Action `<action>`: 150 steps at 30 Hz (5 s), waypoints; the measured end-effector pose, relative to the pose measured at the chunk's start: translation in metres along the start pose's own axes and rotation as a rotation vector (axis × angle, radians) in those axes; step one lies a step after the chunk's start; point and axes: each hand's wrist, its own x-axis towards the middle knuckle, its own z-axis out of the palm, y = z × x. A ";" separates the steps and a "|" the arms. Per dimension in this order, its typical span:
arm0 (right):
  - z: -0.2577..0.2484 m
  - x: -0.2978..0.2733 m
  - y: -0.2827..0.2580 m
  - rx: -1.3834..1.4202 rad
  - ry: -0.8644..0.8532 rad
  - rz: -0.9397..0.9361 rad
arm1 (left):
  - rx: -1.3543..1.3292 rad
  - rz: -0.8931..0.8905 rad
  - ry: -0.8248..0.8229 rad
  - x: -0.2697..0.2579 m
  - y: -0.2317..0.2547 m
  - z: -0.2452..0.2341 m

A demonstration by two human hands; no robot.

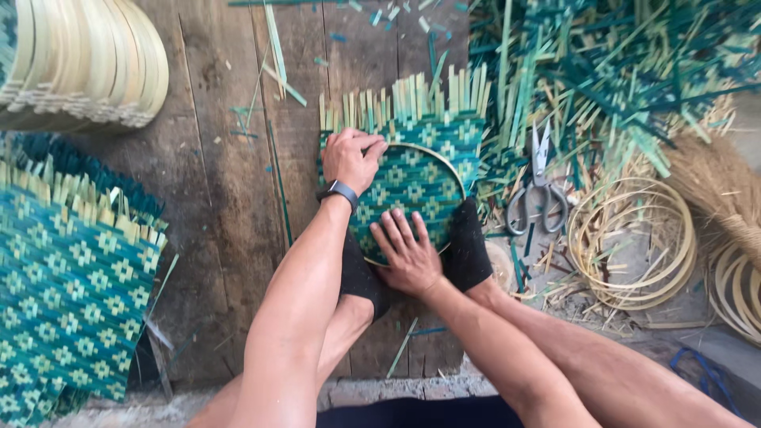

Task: The person places a circular bamboo frame onto a pre-woven green and blue mat, then uses shears to trim the excess mat material around the frame. The person repeats this process multiple times, stacking the finished circular bases.

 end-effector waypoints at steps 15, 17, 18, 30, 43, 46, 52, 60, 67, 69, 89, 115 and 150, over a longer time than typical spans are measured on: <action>-0.053 0.068 0.067 0.284 0.163 0.087 | 0.170 0.272 -0.125 0.005 -0.006 0.003; -0.050 0.099 0.114 0.132 0.286 0.066 | 0.170 0.300 -0.183 0.012 -0.011 0.007; -0.046 0.108 0.130 0.136 0.275 0.011 | 0.167 0.296 -0.216 0.017 -0.014 0.009; -0.040 0.112 0.126 -0.019 0.407 0.356 | 0.134 -0.090 -0.463 0.056 -0.015 0.016; -0.017 0.117 0.130 0.288 -0.049 0.909 | 0.047 -0.214 -0.456 0.059 -0.028 0.030; -0.020 0.133 0.124 0.339 0.203 0.533 | -0.015 -0.284 -0.365 0.054 -0.021 0.024; -0.006 0.180 0.114 0.422 -0.238 0.252 | -0.052 0.142 0.377 -0.039 -0.028 -0.004; -0.033 0.205 0.090 0.243 -0.533 0.385 | -0.202 -0.506 0.137 -0.080 -0.080 0.018; -0.020 0.205 0.083 0.138 -0.494 0.281 | -0.727 -0.743 0.026 -0.057 -0.126 0.023; -0.019 0.193 0.076 0.053 -0.202 -0.031 | -0.616 -0.684 0.146 -0.069 -0.116 0.028; 0.002 0.203 0.072 0.116 -0.446 0.139 | -0.545 -0.870 0.084 -0.080 -0.128 0.044; -0.059 0.016 0.120 0.683 -0.209 0.966 | -0.988 -0.880 0.131 -0.104 -0.085 0.031; -0.090 0.053 0.064 0.255 0.090 0.103 | -0.709 -0.144 0.893 -0.109 -0.024 -0.078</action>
